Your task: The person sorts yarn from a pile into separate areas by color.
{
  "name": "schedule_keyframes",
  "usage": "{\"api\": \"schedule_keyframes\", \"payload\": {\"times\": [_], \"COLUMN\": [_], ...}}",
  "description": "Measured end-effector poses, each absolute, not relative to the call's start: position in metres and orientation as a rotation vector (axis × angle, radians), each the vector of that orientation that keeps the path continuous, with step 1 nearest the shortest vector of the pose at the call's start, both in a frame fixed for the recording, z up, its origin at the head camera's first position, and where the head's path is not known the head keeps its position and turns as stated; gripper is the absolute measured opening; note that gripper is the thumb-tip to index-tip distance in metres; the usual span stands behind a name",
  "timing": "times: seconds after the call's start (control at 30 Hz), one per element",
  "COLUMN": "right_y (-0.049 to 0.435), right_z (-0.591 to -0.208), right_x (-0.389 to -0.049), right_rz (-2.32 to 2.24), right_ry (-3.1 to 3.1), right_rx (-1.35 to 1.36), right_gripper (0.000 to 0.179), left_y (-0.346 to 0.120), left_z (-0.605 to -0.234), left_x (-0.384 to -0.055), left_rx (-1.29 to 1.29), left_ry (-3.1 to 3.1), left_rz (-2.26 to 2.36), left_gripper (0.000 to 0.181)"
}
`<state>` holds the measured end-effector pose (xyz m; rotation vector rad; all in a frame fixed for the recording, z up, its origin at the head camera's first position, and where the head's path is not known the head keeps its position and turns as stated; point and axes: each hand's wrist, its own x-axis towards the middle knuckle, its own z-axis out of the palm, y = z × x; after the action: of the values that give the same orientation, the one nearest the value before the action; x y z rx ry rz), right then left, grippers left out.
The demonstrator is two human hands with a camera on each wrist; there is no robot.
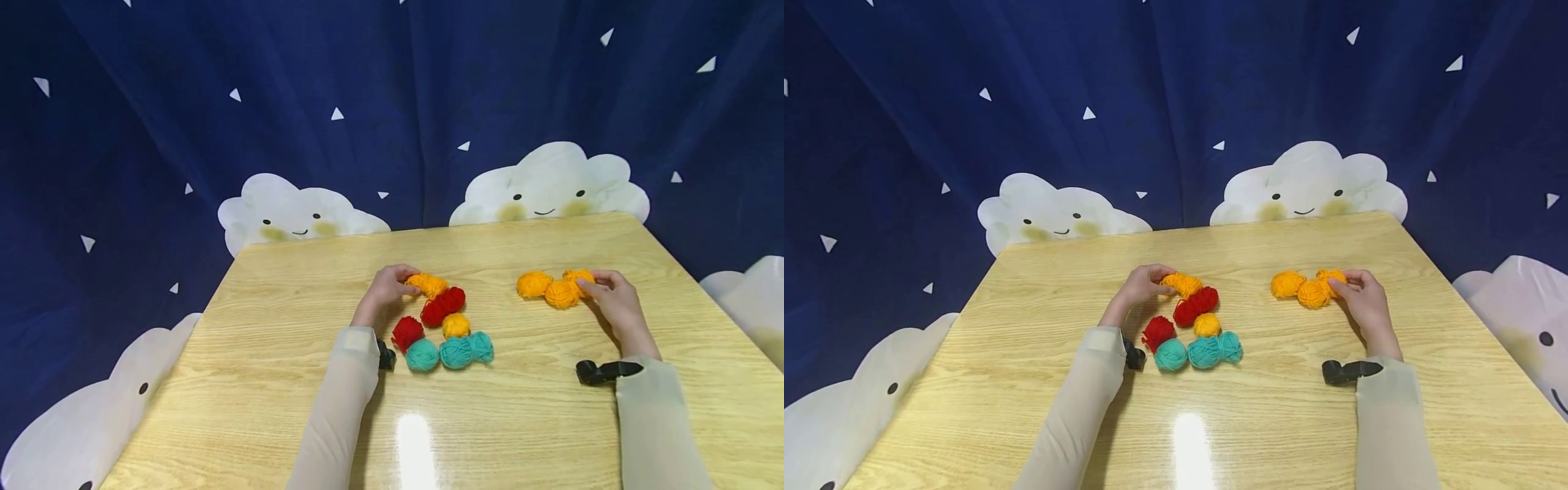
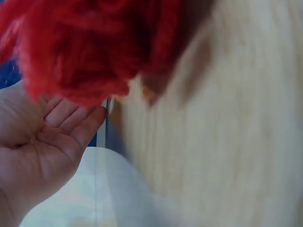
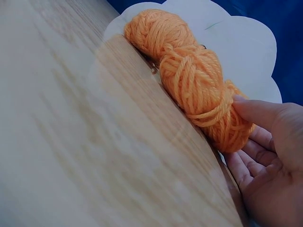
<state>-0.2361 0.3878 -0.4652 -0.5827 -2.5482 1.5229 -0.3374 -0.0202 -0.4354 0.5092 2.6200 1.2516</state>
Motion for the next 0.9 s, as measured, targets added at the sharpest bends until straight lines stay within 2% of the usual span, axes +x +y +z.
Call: {"api": "schedule_keyframes", "payload": {"times": [0.2,0.53,0.9], "right_y": [0.389,0.386,0.387], "right_z": [-0.465,-0.464,-0.465], "right_x": [-0.237,-0.237,-0.237], "right_rz": [1.508,1.531,1.513], "right_ry": [-2.552,-2.527,-2.538], "right_rx": [-0.567,-0.57,-0.572], "right_gripper": [0.072,0.066,0.068], "left_y": [-0.021,-0.025,-0.033], "left_z": [-0.437,-0.436,-0.432], "left_x": [-0.34,-0.338,-0.334], "left_rx": [0.499,0.467,0.334], "left_ry": [2.643,2.708,2.732], "left_rz": [1.231,1.214,1.498], "left_gripper": [0.033,0.026,0.019]}}
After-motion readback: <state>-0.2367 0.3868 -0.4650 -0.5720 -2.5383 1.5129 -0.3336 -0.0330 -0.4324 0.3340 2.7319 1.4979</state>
